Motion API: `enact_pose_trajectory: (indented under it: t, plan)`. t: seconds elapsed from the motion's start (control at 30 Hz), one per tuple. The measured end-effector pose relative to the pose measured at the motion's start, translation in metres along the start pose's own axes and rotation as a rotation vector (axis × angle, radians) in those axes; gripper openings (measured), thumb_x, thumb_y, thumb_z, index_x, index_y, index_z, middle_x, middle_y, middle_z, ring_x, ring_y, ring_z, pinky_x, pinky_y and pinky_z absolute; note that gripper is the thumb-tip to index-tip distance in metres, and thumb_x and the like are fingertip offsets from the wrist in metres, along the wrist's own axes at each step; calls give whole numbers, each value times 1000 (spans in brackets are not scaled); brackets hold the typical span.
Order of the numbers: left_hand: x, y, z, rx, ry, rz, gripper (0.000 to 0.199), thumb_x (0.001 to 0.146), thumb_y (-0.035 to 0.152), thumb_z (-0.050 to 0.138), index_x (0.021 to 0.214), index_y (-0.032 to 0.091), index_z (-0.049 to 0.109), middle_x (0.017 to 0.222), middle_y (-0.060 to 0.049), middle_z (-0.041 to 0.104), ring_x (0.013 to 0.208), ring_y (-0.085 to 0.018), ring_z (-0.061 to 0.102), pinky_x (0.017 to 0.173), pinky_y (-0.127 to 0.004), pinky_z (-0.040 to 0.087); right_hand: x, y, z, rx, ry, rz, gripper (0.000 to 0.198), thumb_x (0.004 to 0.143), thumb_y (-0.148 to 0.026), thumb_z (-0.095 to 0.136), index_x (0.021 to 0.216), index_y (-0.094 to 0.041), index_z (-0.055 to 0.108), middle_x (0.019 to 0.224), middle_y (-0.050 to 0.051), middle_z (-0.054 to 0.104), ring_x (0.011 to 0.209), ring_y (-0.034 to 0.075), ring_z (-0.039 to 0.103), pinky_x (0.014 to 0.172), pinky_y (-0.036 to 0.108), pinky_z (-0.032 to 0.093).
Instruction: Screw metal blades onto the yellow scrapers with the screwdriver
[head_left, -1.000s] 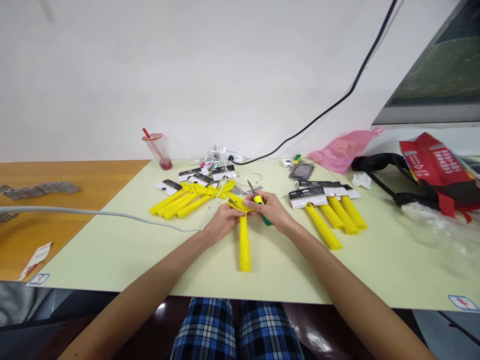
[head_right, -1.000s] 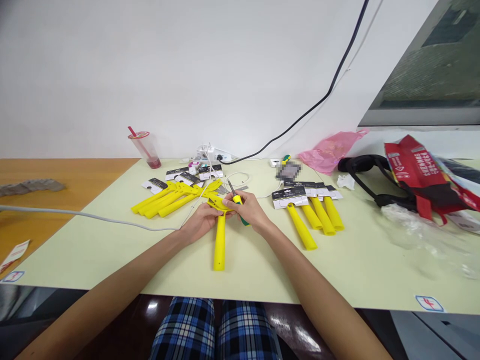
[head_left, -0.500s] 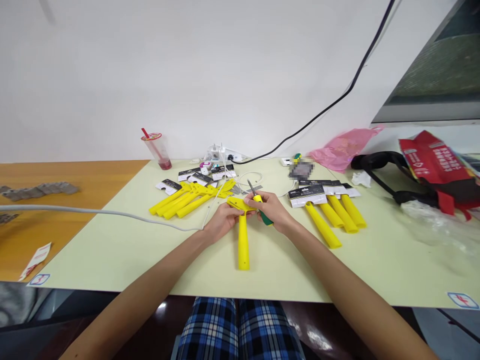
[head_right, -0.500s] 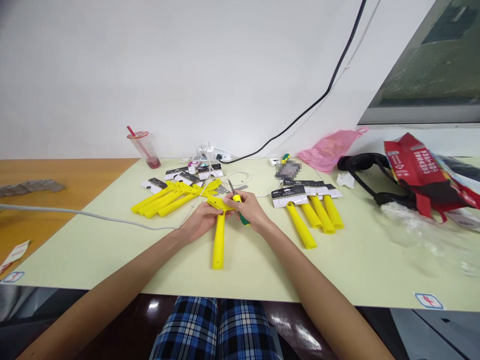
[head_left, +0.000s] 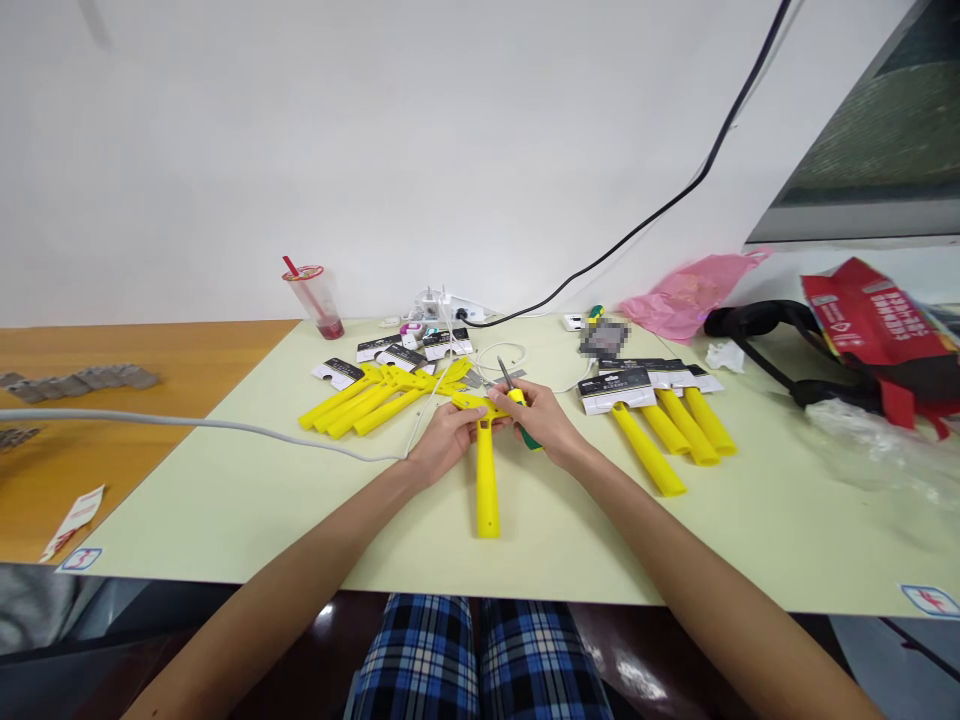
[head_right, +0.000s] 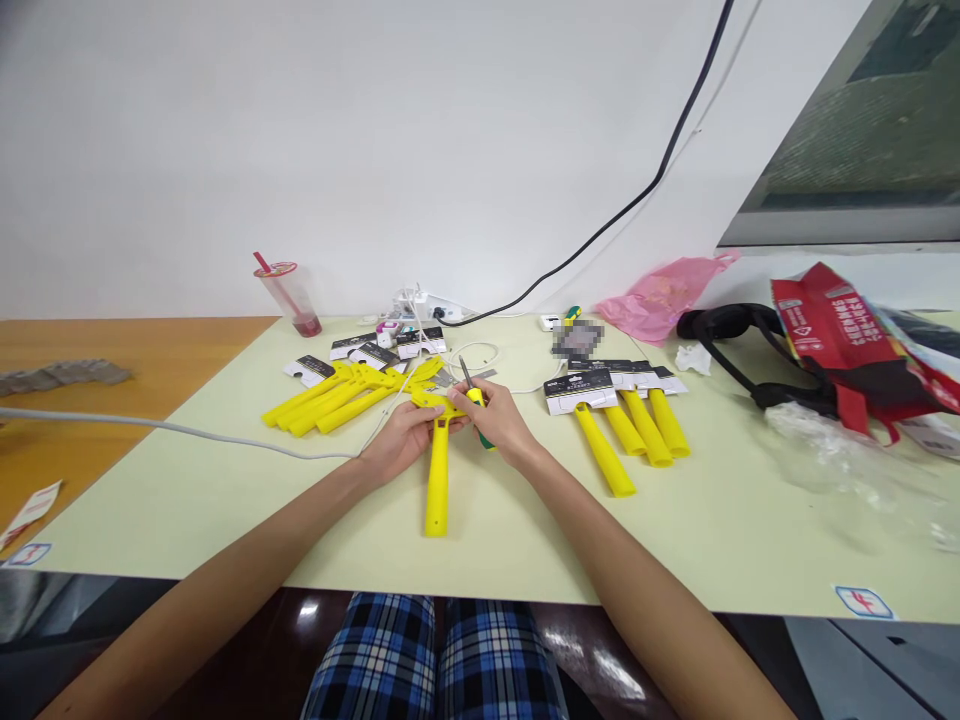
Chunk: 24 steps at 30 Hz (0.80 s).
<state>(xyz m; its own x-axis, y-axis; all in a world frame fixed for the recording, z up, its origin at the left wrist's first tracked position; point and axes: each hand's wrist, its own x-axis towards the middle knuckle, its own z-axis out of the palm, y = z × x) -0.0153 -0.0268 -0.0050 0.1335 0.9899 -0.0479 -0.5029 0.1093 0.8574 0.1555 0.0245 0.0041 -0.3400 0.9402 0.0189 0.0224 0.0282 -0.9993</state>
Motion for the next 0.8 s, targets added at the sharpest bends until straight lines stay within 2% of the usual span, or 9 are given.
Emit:
enact_pose_trajectory:
  t: [0.23,0.47,0.63,0.8]
  plan:
    - [-1,6,2,3,1,50,33,74,24,96,100,11,82,116,-18,85,121,-38,79,118,-58,58,1,1,-2,33,40,-30,57,71,-72,93,87,-22,73,72,-2,60,49,10,45,42,25,38]
    - [-3,7,1,48,-1,87,32,77,28,96,100,10,84,113,-18,85,119,-38,80,117,-55,58,2,-3,-2,126,93,35,55,63,-60,100,89,-18,77,71,-1,63,50,9,46,42,25,37]
    - [-4,9,-1,81,17,32,34,75,30,98,98,9,83,113,-20,84,112,-40,83,107,-53,63,1,-10,-3,273,121,104,51,54,-49,105,80,-17,74,75,0,63,50,7,43,40,25,33]
    - [-5,10,-2,89,11,0,36,74,29,98,101,10,83,108,-19,85,108,-40,84,101,-53,65,1,-12,-6,313,114,113,47,55,-46,105,78,-17,76,79,4,68,56,9,46,41,24,34]
